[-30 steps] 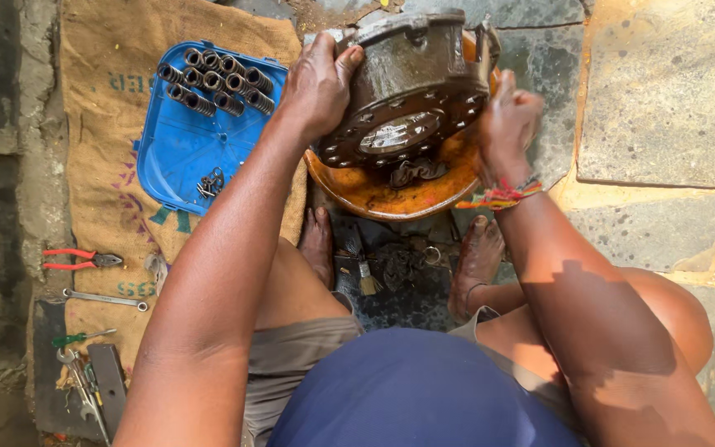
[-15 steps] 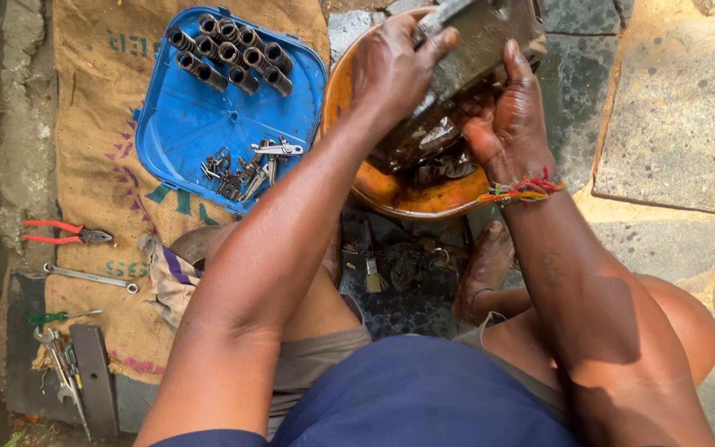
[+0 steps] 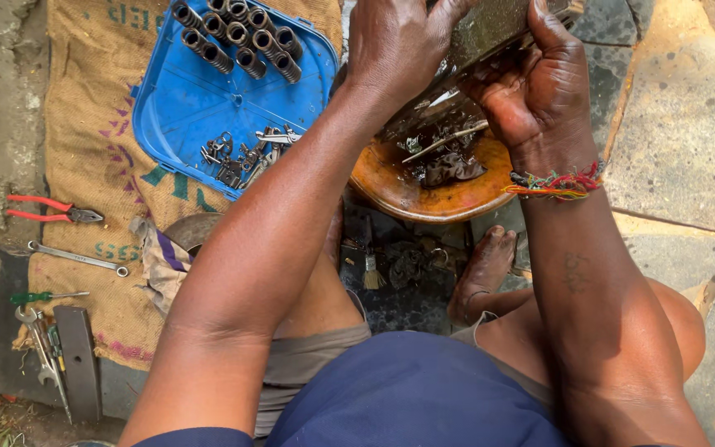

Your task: The person sits on the ground and scrubs a large, greasy mechanical part by hand in a bucket of dark liquid. They repeatedly dip the part into the liquid and rub its surfaces to remove grime. A blue tray with smaller metal parts and tools is visible nearby.

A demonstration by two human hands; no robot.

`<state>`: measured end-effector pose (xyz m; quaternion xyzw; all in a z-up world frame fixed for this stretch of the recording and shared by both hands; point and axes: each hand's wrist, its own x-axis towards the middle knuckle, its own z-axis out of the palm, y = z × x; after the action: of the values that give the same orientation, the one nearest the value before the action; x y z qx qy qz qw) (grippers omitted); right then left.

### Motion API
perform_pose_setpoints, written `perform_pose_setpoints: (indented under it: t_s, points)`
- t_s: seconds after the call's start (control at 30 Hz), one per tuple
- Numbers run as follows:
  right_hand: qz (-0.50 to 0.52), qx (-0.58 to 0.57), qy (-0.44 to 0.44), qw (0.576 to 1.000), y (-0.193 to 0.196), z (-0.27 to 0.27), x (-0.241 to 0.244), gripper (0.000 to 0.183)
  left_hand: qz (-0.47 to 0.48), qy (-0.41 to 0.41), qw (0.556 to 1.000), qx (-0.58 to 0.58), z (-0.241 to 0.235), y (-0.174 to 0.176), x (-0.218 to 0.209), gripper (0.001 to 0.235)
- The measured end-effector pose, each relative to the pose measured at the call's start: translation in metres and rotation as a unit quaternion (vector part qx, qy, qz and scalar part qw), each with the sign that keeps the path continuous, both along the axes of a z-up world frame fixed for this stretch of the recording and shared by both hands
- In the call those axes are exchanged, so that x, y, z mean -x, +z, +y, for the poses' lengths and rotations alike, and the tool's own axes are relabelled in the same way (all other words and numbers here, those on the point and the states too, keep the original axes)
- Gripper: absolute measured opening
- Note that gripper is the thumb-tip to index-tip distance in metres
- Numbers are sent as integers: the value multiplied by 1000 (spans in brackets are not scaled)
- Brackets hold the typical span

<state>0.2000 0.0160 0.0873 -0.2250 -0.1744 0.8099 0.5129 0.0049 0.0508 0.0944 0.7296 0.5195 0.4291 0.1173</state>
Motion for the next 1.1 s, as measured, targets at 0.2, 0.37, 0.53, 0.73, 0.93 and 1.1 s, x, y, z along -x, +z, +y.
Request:
perform_pose_setpoints:
  t_s: [0.2, 0.37, 0.53, 0.73, 0.93, 1.1]
  points:
    - [-15, 34, -9, 999, -24, 12, 12, 40, -68, 45, 988, 133, 3, -8, 8, 41]
    - [-45, 76, -44, 995, -43, 14, 17, 35, -53, 52, 978, 194, 16, -29, 14, 42]
    - [-93, 131, -68, 985, -49, 11, 12, 41, -46, 73, 984, 157, 31, -53, 12, 42]
    - [-626, -20, -44, 778, -145, -21, -41, 28, 0, 121, 991, 65, 40, -75, 15, 36]
    - [-789, -270, 105, 541, -221, -67, -48, 21, -41, 120, 989, 81, 39, -60, 14, 33]
    - [-821, -247, 63, 511, -209, -70, 6, 29, -12, 127, 988, 85, 39, -50, 11, 34]
